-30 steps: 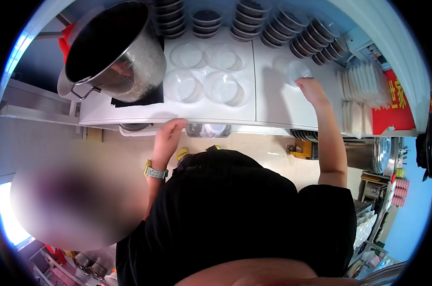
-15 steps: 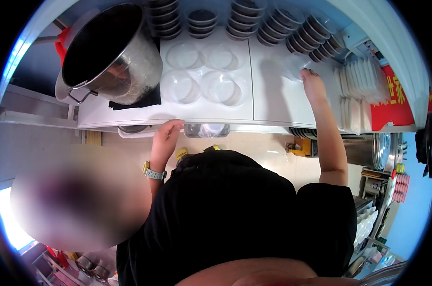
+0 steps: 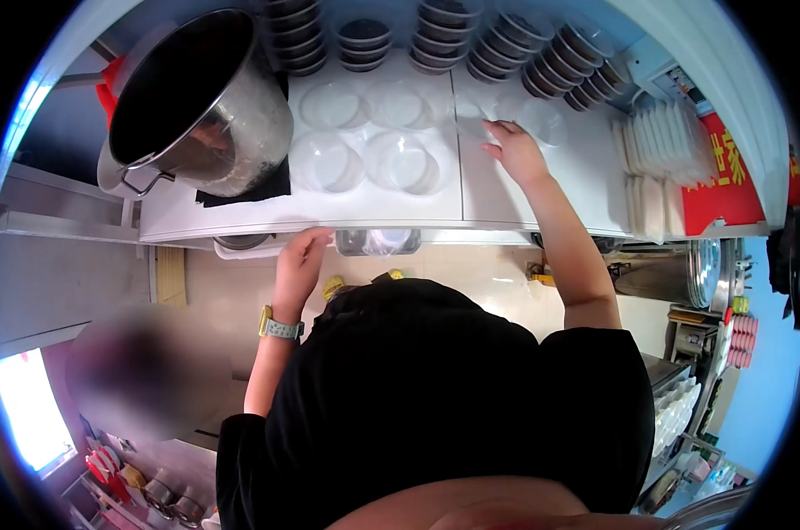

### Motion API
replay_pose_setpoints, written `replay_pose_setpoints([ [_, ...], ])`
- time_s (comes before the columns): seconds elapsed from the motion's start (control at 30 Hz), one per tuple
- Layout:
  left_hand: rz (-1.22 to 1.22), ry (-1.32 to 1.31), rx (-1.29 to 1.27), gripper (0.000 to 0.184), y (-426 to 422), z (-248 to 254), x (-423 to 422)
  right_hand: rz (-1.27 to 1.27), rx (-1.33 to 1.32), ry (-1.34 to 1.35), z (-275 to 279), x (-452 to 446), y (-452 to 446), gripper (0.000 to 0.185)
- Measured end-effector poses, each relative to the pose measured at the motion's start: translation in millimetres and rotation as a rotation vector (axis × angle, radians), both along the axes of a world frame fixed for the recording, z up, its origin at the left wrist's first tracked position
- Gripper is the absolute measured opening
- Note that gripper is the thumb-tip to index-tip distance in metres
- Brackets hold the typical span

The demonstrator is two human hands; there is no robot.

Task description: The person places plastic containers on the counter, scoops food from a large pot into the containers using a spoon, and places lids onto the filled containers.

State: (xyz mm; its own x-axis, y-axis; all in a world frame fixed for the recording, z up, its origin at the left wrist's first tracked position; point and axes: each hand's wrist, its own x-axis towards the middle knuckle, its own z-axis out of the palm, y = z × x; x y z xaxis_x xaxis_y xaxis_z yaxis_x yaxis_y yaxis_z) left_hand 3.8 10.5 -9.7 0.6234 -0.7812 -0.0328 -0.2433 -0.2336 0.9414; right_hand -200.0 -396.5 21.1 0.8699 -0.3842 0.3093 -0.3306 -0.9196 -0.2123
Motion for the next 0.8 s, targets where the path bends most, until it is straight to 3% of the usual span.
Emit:
replay_pose_setpoints([
  [0.07, 0.01, -0.017, 0.027, 0.017, 4, -1, -1, 0.035, -0.226, -0.165, 23, -5, 9, 0.02],
  [0.2, 0.036, -0.015, -0.022, 0.018, 9, -10, -3, -0.184, -0.186, -0.184, 8, -53, -50, 0.017],
  [0.27, 0.052, 0.009, -0.051, 0.017, 9, -12, -4, -0.338, -0.054, 0.293, 16, -69, -63, 0.016],
  [0.8, -0.021, -0.01, -0.04, 0.019, -4, -5, -7, -0.238, -0.174, 0.517, 25, -76, -84, 0.016],
])
